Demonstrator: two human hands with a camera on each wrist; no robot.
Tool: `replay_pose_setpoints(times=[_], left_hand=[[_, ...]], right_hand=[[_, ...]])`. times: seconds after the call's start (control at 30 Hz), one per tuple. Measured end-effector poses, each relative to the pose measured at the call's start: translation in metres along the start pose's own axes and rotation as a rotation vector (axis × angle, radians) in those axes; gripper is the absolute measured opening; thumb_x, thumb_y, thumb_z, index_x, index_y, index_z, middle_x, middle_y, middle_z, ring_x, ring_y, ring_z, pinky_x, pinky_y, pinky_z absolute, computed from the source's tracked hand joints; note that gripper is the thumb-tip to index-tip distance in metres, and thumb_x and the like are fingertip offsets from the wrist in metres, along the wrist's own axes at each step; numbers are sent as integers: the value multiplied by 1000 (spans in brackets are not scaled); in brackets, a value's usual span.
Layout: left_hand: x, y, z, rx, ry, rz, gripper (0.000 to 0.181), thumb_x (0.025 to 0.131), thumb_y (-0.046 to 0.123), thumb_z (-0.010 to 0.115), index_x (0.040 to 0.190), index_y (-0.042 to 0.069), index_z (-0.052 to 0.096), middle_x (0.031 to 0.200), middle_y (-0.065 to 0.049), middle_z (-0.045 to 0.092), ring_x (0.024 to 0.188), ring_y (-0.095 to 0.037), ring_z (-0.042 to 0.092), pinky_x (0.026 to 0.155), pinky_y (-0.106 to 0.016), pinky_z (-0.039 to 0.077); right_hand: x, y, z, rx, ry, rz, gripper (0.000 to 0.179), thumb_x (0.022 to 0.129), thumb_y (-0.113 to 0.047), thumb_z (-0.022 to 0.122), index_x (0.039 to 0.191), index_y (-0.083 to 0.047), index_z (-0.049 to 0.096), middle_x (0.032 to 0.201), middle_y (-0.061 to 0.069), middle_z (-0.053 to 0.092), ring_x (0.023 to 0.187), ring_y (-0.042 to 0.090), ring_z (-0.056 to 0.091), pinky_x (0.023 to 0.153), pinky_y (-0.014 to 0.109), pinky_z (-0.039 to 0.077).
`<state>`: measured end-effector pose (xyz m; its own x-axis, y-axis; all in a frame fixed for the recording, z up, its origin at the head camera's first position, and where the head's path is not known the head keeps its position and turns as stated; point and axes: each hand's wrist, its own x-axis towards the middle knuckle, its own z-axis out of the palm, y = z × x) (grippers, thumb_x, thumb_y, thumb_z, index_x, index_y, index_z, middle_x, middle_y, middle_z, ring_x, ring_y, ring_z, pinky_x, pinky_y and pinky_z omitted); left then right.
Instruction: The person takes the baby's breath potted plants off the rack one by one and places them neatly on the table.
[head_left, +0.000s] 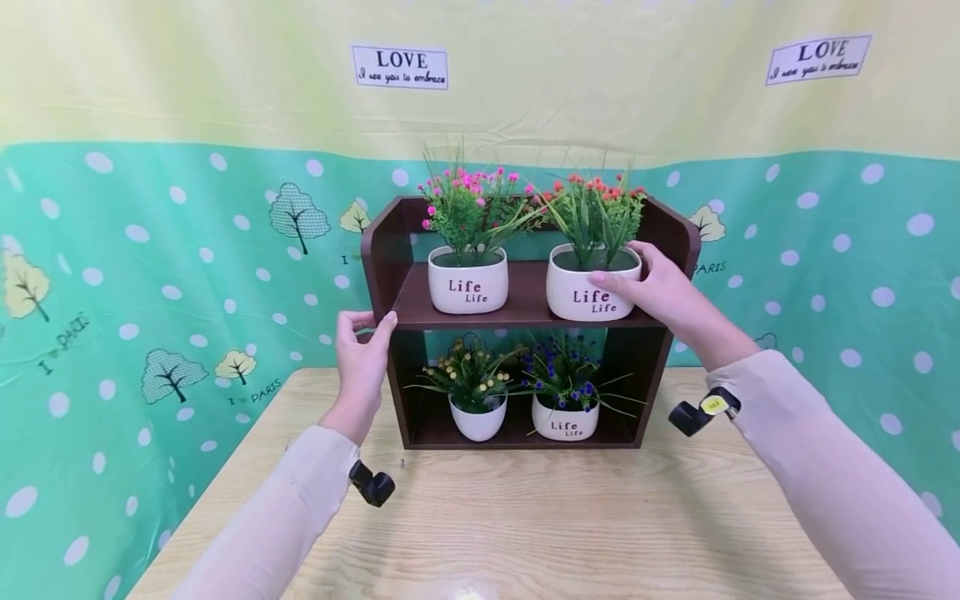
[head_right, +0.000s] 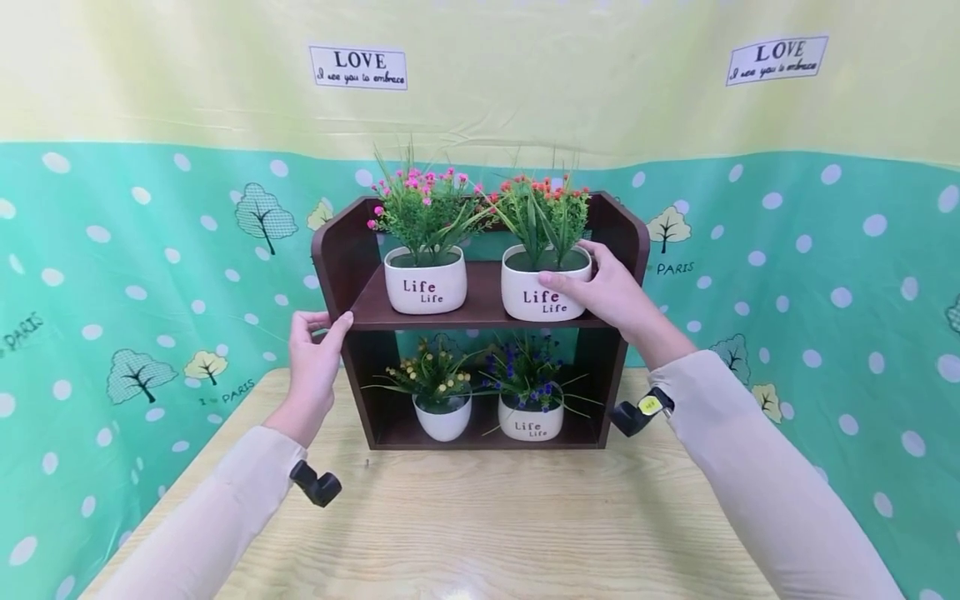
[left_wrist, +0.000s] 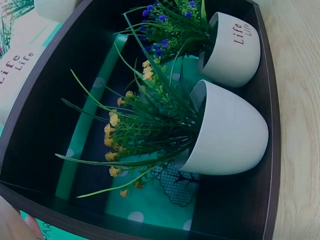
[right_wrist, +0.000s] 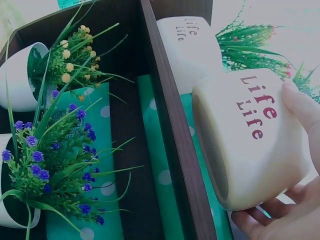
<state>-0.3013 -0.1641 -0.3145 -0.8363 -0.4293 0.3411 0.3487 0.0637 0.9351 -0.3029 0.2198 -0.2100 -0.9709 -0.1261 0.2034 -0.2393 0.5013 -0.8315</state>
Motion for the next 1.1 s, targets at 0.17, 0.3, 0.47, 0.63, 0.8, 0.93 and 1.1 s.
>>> replay_pose_setpoints(times=[0.17, 0.3, 0.47, 0.63, 0.8, 0.93, 1.1], left_hand=[[0, -1, 1, -2, -2, 0, 34, 95, 36, 70, 112, 15, 49, 113, -2, 48, 93, -20, 46, 75, -30, 44], [0, -1, 0, 4, -4, -5, 34, 95, 37, 70, 112, 17, 49, 114, -2, 48, 95, -20, 46, 76, -31, 45], [-1, -2, -1, 6, -7, 0, 34, 95, 38, 69, 112, 17, 49, 116, -3, 48, 95, -20, 46, 77, -32, 45], [0, -2, -1, 9, -7, 3, 34, 95, 37, 69, 113, 17, 49, 114, -3, 48, 93, -19, 46, 76, -31, 45], [1, -1, 0, 1, -6, 0, 34, 95, 36, 70, 113, 16, 49, 113, -2, 49, 93, -21, 46, 75, -30, 45], [2, 0, 1, -6, -7, -4, 35, 95, 35, 70, 113, 13, 49, 112, -3, 49, 93, -21, 46, 74, -29, 45], [2, 0, 1, 0, -8, -12, 37, 95, 35, 70, 113, 12, 49, 112, -2, 48, 93, -20, 45, 74, -29, 44]], right_hand=[[-12, 1, -4, -20, 4, 9, 113, 85, -60, 72, 161, -12, 3, 124, 20, 62, 130, 29, 47, 112, 55, 29], [-23, 3, -7, -23, -15, 10, 112, 88, -56, 70, 161, -11, -2, 119, 20, 66, 132, 31, 46, 113, 58, 26], [-32, 6, -10, 10, -32, -6, 105, 92, -48, 70, 160, -9, 0, 117, 17, 68, 131, 31, 48, 113, 58, 24], [-40, 11, -14, -11, -20, -33, 92, 94, -45, 68, 158, -7, 14, 115, 15, 68, 121, 27, 54, 108, 55, 32], [-48, 17, -20, -53, -7, -55, 75, 96, -44, 66, 152, -11, 27, 114, 11, 66, 110, 17, 58, 97, 42, 41], [-55, 21, -24, -82, 10, -70, 56, 97, -40, 66, 137, -12, 38, 108, 10, 66, 99, 16, 58, 84, 32, 43], [-64, 28, -30, -182, 38, -62, 48, 96, -41, 67, 106, -6, 36, 89, 11, 56, 79, 24, 42, 64, 36, 35]])
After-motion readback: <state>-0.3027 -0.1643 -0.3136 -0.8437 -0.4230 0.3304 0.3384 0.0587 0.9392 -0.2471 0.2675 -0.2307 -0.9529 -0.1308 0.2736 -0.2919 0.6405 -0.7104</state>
